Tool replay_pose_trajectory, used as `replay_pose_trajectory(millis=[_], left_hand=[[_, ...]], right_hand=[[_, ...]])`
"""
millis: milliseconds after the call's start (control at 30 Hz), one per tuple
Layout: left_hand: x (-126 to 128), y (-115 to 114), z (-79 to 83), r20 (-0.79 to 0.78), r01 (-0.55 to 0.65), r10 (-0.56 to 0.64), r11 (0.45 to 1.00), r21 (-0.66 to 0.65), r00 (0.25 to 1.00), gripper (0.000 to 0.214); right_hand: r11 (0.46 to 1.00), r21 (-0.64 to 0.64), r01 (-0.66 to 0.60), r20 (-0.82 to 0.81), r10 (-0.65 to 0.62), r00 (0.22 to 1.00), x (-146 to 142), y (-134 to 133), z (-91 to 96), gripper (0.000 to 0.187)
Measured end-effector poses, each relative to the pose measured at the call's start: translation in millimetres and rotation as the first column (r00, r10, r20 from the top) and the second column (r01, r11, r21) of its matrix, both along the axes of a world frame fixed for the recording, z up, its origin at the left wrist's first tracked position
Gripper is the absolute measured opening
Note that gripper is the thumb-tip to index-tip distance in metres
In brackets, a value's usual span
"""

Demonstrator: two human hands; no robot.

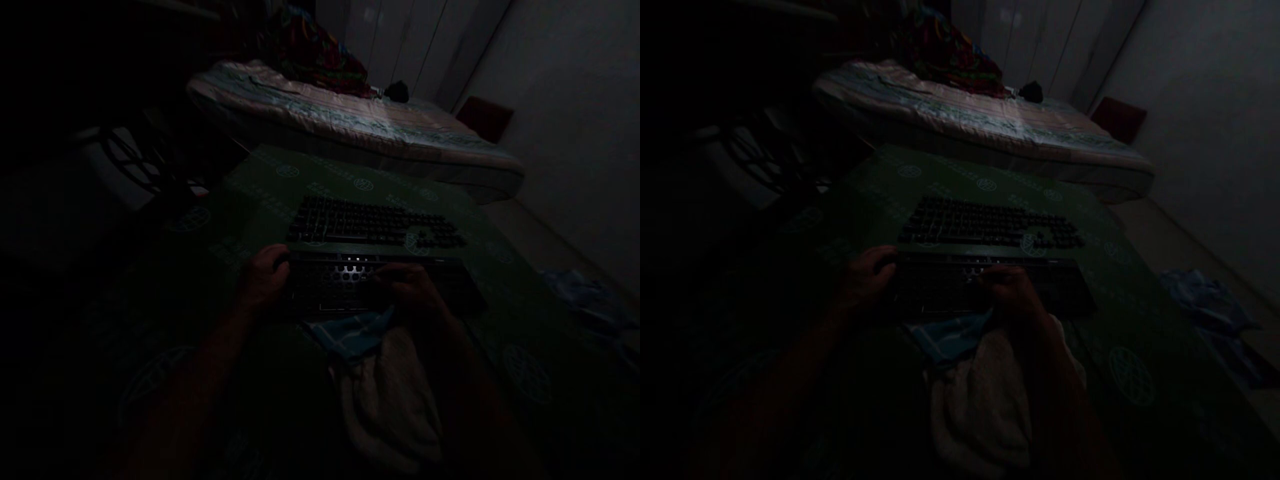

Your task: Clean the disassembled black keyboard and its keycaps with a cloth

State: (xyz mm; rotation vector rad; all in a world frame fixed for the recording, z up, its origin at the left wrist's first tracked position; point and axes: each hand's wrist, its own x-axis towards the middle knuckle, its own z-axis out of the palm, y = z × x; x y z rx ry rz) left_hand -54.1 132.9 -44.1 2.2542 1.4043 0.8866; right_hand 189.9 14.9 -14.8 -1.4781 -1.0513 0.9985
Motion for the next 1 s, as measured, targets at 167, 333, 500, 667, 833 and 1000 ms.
replay_pose_trajectory(millis=[167,333,500,667,833,1000], left_hand=[[0,1,-2.0,0.007,0.003,-0.003,1.0,-0.005,1.0,0.031],[-1,0,-0.9,0.009,0.006,-0.006,1.0,-0.002,1.0,0.032],[-1,1,-1.3,0.002,-0.007,0.007,1.0,-0.008,1.0,0.031],[0,1,0.3,0.002,0.005,-0.005,1.0,-0.012,1.0,0.032],[0,1,-0.6,0.015,-0.002,0.002,1.0,-0.012,1.0,0.031],[-1,3,-4.1,0.016,-0.004,0.004,1.0,-0.01,1.0,0.031]], right_hand=[[1.0,0.003,-0.022,0.054,0.022,0.998,4,0,-0.4,0.011],[0.999,-0.02,-0.042,0.12,0.044,0.992,11,-4,3.9,0.009],[1.0,0.015,-0.014,0.117,0.012,0.993,11,-4,1.9,0.011],[0.995,0.083,0.064,0.197,-0.079,0.977,7,3,-6.3,0.014],[0.999,0.042,-0.023,0.231,0.012,0.973,5,4,-3.4,0.013],[0.997,0.045,-0.063,0.212,0.052,0.976,7,1,-2.0,0.015]])
